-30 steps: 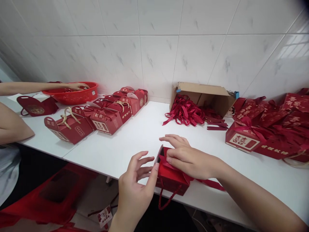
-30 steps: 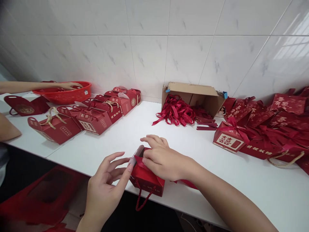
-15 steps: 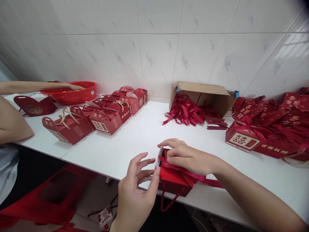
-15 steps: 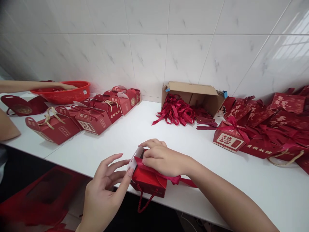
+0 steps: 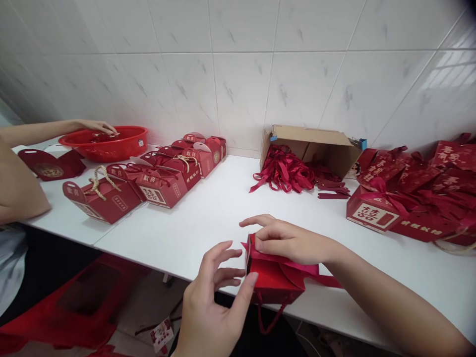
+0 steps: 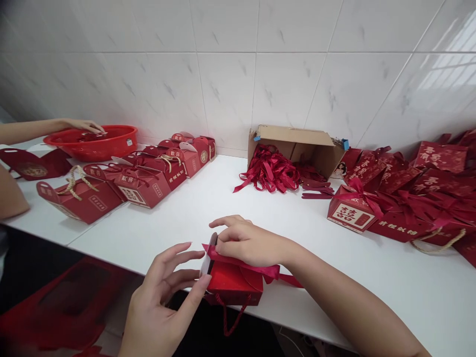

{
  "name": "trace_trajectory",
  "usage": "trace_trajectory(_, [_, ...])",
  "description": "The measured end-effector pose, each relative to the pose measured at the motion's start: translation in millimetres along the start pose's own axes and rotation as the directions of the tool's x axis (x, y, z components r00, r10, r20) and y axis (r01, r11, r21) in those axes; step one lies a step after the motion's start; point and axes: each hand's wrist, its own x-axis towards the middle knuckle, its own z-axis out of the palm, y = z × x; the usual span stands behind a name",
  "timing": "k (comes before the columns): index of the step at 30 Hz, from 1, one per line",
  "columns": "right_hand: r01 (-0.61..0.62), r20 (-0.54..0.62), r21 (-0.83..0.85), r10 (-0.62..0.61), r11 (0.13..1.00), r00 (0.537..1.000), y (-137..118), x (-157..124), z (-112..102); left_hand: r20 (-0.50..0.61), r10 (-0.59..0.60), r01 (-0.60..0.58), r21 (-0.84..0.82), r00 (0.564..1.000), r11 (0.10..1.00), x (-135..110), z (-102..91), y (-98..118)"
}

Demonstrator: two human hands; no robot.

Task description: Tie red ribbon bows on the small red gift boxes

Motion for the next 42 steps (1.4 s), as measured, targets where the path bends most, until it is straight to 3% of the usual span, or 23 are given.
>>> trace_trajectory(4, [0.037,-0.015,-0.101,-0.039,0.994,0.999,2,1,3,0.144,-0.045,0.052,-0.048,0.989,0.997,18,-4.9,-3])
trace_trajectory(8, [0.100,-0.056,-0.227,-0.115,0.969,0.992,1,2,7,0.295,0.017,0.008,-0.081,0.955,0.997,35,0.0,-11])
trace_trajectory(12, [0.084,-0.159,-0.340,-0.145,0.937,0.977,-3,-4,4,0.187,0.147,-0.134,-0.080,0.971,0.988,39,5.1,-21])
trace_trajectory(15, [0.005,-0.329,-0.389,-0.143,0.921,0.933,-4,-18,-10,0.140,0.182,-0.188,0.030,0.973,0.982,39,-3.5,-33])
trace_trajectory(17, [-0.030,-0.436,-0.385,-0.153,0.922,0.887,-4,-32,-23,0.177,0.114,-0.146,0.179,0.978,0.973,40,-17.1,-46])
trace_trajectory(19, [-0.046,-0.487,-0.369,-0.151,0.928,0.860,-1,-47,-34,0.217,-0.021,-0.072,0.410,0.976,0.909,43,-36.6,-61])
trace_trajectory(21, [-0.065,-0.479,-0.352,-0.120,0.934,0.870,3,-59,-39,0.167,-0.175,0.031,0.632,0.970,0.775,46,-59.3,-77])
trace_trajectory(23, [-0.105,-0.428,-0.319,-0.044,0.942,0.903,10,-69,-37,0.085,-0.268,0.124,0.729,0.960,0.673,50,-78.7,-89])
trace_trajectory(25, [-0.155,-0.375,-0.261,0.048,0.953,0.926,20,-73,-29,-0.015,-0.163,0.122,0.732,0.987,0.670,53,-87.5,-93])
trace_trajectory(28, [-0.185,-0.342,-0.123,0.133,0.975,0.930,37,-75,-11,-0.037,0.008,0.014,0.557,0.999,0.831,54,-73.3,-81])
trace_trajectory(31, [-0.126,-0.348,0.071,0.143,0.990,0.927,52,-72,7,0.213,-0.050,0.002,0.218,0.976,0.976,51,-38.7,-57])
trace_trajectory(33, [-0.056,-0.371,0.183,0.122,0.981,0.921,58,-70,19,0.365,-0.051,0.036,0.048,0.929,0.998,48,-16.8,-42])
trace_trajectory(35, [0.008,-0.402,0.252,0.097,0.968,0.911,59,-68,28,0.450,-0.022,0.045,-0.042,0.893,0.998,47,-1.6,-32])
trace_trajectory(38, [0.044,-0.435,0.286,0.089,0.957,0.896,55,-66,37,0.454,-0.008,0.041,-0.063,0.891,0.997,46,9.8,-25])
trace_trajectory(42, [-0.004,-0.416,0.357,0.163,0.934,0.895,50,-65,42,0.423,-0.041,0.082,-0.079,0.905,0.994,47,14.6,-21])
